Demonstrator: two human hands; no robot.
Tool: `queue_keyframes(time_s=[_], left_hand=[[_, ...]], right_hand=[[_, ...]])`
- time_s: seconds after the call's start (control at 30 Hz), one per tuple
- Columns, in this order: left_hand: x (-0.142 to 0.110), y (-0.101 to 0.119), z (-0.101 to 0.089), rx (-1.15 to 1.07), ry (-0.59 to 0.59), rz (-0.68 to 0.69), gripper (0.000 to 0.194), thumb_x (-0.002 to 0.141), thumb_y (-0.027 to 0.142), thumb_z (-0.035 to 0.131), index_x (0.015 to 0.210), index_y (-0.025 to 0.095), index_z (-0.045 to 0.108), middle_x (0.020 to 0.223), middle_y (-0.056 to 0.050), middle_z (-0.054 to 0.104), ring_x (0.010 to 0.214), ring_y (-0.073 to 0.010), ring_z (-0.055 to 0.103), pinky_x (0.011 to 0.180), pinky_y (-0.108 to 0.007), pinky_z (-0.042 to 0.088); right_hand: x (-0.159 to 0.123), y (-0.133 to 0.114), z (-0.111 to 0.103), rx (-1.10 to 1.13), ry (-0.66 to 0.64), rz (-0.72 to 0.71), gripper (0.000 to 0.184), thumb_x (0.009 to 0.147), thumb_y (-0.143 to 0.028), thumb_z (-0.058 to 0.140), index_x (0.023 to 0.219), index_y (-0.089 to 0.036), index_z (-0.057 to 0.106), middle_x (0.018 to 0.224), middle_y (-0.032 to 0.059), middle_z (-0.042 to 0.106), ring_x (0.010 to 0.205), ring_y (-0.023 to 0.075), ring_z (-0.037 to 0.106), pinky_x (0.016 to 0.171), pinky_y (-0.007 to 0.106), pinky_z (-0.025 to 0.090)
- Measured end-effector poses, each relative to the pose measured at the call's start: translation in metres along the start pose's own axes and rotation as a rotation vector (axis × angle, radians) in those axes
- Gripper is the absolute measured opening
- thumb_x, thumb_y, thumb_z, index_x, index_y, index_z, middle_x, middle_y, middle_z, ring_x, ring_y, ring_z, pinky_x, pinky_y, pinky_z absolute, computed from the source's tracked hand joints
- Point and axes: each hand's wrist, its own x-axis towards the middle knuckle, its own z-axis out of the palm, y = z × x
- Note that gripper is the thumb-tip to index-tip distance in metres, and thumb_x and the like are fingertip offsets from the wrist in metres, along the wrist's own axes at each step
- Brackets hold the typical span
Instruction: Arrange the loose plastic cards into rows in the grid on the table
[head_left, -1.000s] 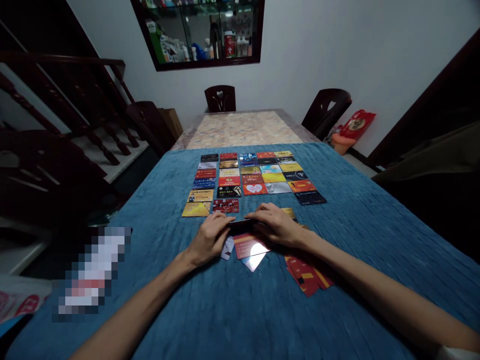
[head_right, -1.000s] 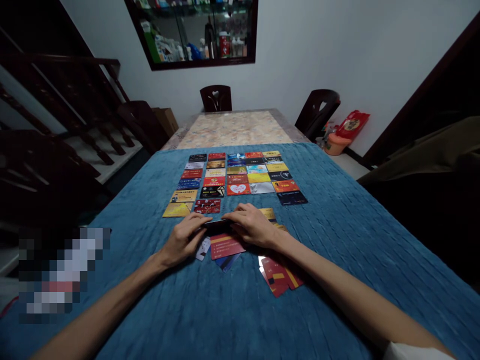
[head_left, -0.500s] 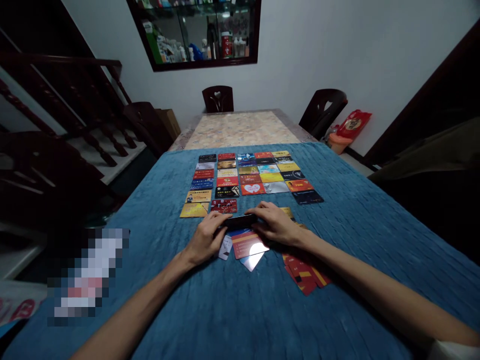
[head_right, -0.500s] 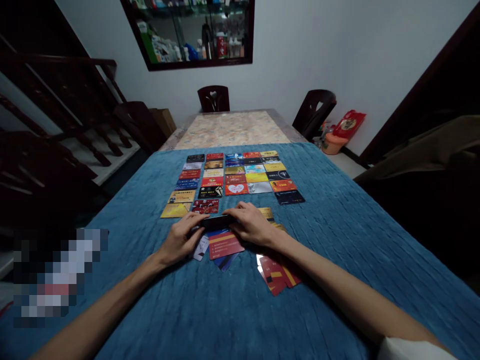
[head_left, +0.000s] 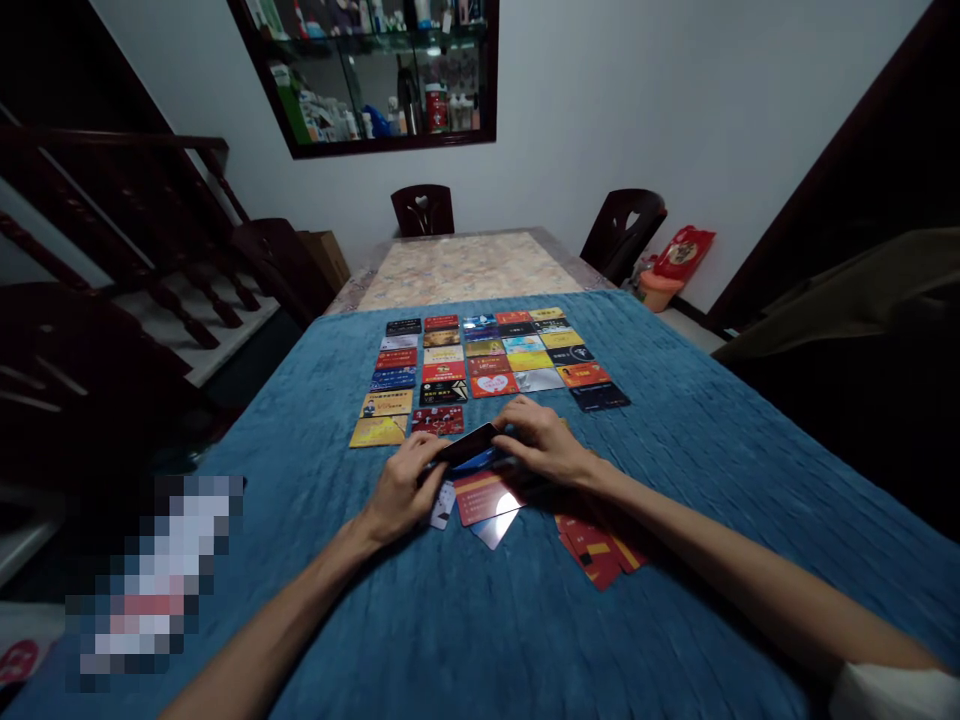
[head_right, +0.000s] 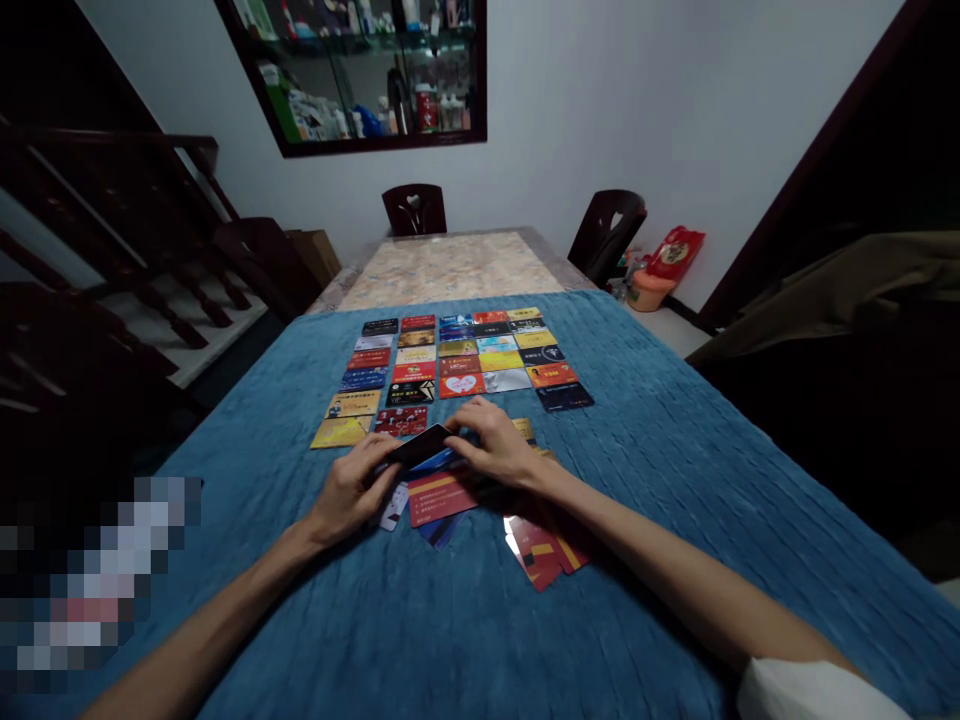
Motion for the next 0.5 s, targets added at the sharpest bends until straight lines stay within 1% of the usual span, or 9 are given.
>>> queue_keyframes(time_s=[0.13, 0.3, 0.4, 0.5], left_hand=[[0.0007, 0.0015, 0.0014, -0.024, 0.016, -0.007, 0.024, 0.093, 0.012, 0.053, 0.112, 0.017, 0.067, 0.099, -0.007, 0.068, 0.094, -0.0180, 0.066, 0.083, -0.032, 0.057], [-0.0012, -0.0003, 0.0037, -0.043, 0.035, -0.018, 0.024, 0.093, 0.013, 0.053, 0.112, 0.016, 0.067, 0.101, -0.009, 0.068, 0.095, -0.0178, 0.067, 0.083, -0.031, 0.057], [-0.0018, -0.0010, 0.0041, -0.054, 0.033, -0.018, 0.025, 0.092, 0.012, 0.053, 0.112, 0.015, 0.067, 0.102, -0.009, 0.068, 0.095, -0.0177, 0.067, 0.082, -0.031, 0.057], [-0.0015, -0.0001, 0.0040, -0.059, 0.016, -0.032, 0.025, 0.092, 0.012, 0.053, 0.112, 0.015, 0.067, 0.104, -0.010, 0.068, 0.096, -0.0178, 0.067, 0.083, -0.031, 0.057]], right_hand=[[0.0024, -0.0051, -0.0006, 0.042, 0.057, 0.042, 0.007, 0.093, -0.023, 0.060, 0.091, -0.019, 0.065, 0.087, 0.0039, 0.068, 0.082, 0.0169, 0.061, 0.075, 0.032, 0.049], [0.0053, -0.0081, 0.0007, 0.070, 0.110, 0.019, 0.008, 0.093, -0.025, 0.060, 0.092, -0.020, 0.067, 0.089, 0.0044, 0.070, 0.083, 0.0175, 0.063, 0.076, 0.032, 0.050], [0.0065, -0.0092, 0.0008, 0.069, 0.125, 0.010, 0.007, 0.093, -0.024, 0.061, 0.093, -0.020, 0.067, 0.090, 0.0045, 0.071, 0.084, 0.0175, 0.063, 0.077, 0.033, 0.051], [0.0067, -0.0097, 0.0009, 0.061, 0.124, 0.032, 0.007, 0.092, -0.023, 0.062, 0.093, -0.020, 0.068, 0.090, 0.0046, 0.072, 0.085, 0.0178, 0.064, 0.078, 0.035, 0.051]])
